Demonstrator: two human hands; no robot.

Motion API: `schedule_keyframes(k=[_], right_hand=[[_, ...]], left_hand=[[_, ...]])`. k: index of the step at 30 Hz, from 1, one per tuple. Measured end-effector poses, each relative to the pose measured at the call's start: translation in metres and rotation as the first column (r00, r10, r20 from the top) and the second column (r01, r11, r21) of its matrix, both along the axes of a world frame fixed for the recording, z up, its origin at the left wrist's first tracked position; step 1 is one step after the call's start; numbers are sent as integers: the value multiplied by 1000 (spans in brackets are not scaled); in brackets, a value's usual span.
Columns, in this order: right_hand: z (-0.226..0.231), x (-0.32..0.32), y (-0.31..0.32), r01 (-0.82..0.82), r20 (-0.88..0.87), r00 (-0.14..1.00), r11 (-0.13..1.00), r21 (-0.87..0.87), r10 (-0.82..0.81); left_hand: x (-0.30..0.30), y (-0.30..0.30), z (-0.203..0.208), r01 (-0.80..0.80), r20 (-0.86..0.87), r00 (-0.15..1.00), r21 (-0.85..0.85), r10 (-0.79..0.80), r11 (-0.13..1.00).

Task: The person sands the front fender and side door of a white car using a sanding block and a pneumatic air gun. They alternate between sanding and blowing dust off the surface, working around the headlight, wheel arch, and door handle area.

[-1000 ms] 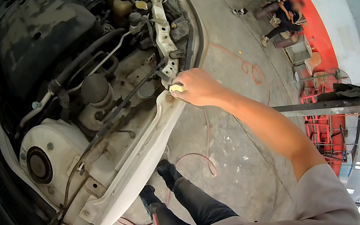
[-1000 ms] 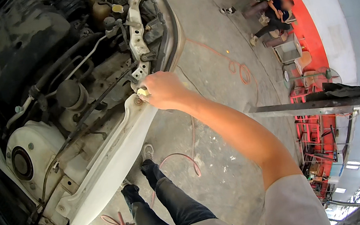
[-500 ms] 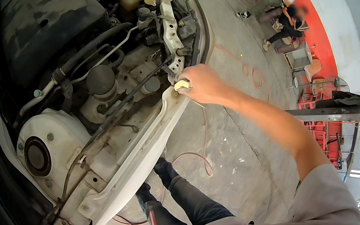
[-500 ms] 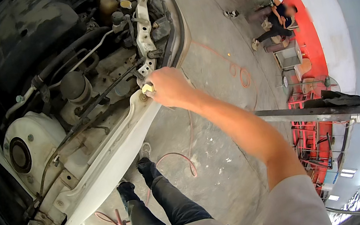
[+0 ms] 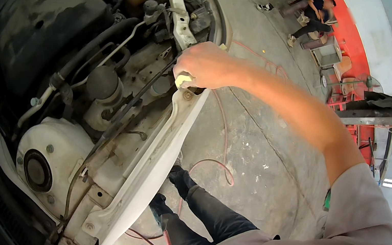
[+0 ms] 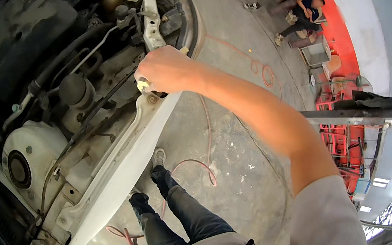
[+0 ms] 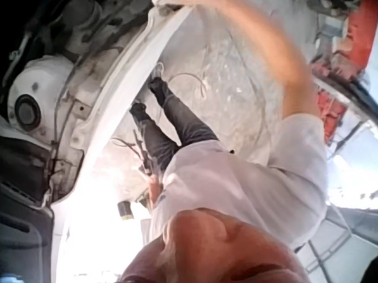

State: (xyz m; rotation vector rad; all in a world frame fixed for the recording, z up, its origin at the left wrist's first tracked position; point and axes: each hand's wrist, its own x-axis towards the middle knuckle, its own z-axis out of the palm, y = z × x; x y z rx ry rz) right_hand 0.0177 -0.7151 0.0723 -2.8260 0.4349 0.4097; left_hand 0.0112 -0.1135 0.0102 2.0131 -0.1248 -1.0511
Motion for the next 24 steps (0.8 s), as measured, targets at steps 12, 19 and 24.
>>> schedule_keyframes(k=[12, 19, 24], right_hand=[[26, 19, 29, -55, 150, 985, 983, -175, 81], [-5, -24, 124, 241, 339, 912, 971, 15, -231], [0, 17, 201, 101, 356, 923, 985, 139, -145]], left_hand=[[9, 15, 7, 170, -32, 985, 12, -170, 985], [30, -3, 18, 272, -36, 962, 53, -271, 961], [34, 1, 13, 313, -1, 950, -3, -313, 950]])
